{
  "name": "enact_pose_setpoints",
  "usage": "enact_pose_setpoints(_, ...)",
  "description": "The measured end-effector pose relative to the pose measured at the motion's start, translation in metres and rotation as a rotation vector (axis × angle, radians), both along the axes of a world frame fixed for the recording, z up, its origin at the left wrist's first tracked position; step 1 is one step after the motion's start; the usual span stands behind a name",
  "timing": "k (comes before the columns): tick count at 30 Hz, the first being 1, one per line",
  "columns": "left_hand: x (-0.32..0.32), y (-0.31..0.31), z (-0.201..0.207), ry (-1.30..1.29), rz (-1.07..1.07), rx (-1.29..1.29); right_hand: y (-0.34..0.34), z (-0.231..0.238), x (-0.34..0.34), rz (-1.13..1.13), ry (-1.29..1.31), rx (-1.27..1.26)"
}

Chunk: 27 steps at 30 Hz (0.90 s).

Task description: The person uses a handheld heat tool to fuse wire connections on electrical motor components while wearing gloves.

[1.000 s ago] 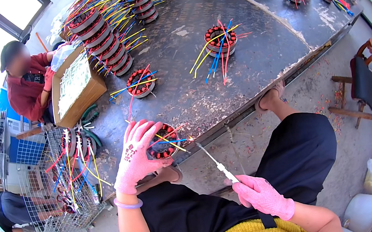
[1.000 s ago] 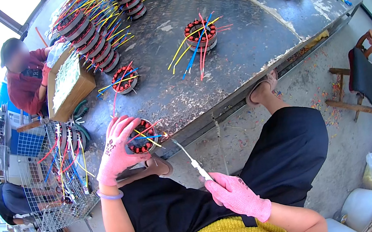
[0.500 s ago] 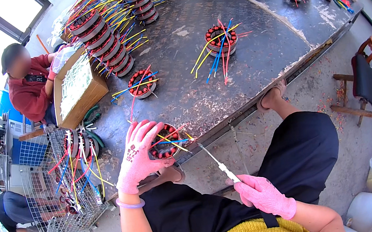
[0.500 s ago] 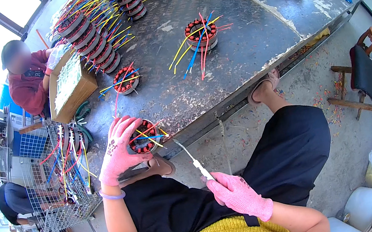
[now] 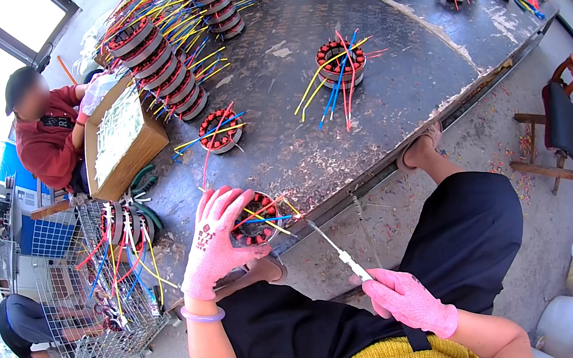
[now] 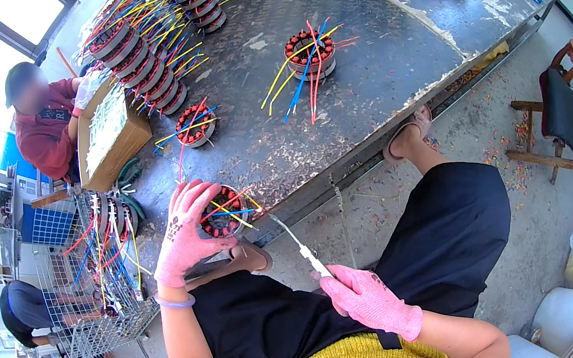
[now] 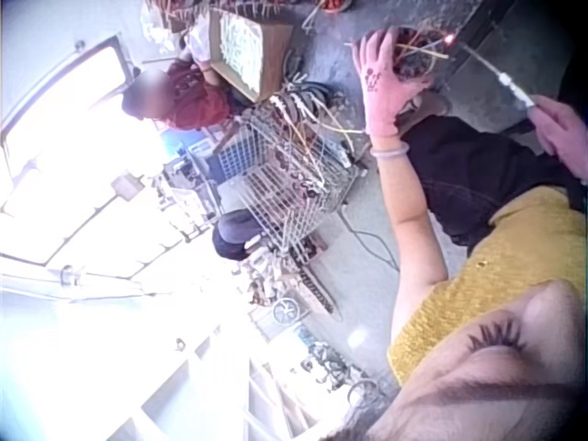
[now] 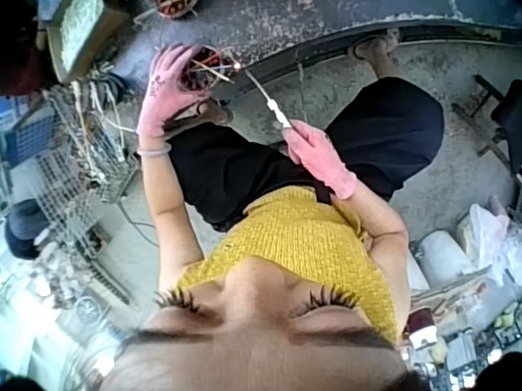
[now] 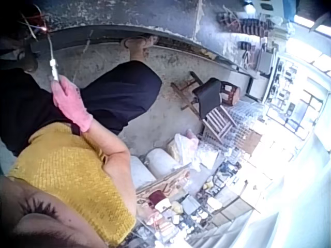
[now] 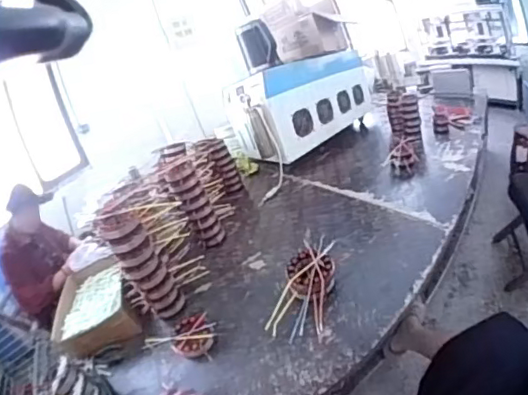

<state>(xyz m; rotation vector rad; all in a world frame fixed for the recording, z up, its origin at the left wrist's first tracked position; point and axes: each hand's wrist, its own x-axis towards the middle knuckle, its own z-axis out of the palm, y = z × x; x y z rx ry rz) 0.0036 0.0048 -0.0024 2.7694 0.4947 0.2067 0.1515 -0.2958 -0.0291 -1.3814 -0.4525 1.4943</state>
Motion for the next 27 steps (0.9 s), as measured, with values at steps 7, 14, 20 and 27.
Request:
enact_pose_setpoints(7, 0.0007, -0.0008, 0.0012, 0.004, 0.002, -0.003, -0.0002, -0.0005, -0.0006, -0.002, 0.006, 0.012)
enact_pose_setpoints(14, 0.0009, -0.001, 0.0016, 0.001, -0.001, -0.006, 0.0004, 0.0023, 0.0, 0.0, 0.006, 0.004)
enact_pose_setpoints(20, 0.0009, -0.0019, 0.0015, 0.001, 0.006, -0.009, 0.0005, 0.0003, -0.0003, 0.001, 0.002, 0.006)
enact_pose_setpoints(27, 0.0019, -0.0037, 0.0037, -0.013, 0.033, -0.027, 0.0002, 0.0005, -0.001, -0.038, 0.046, -0.005)
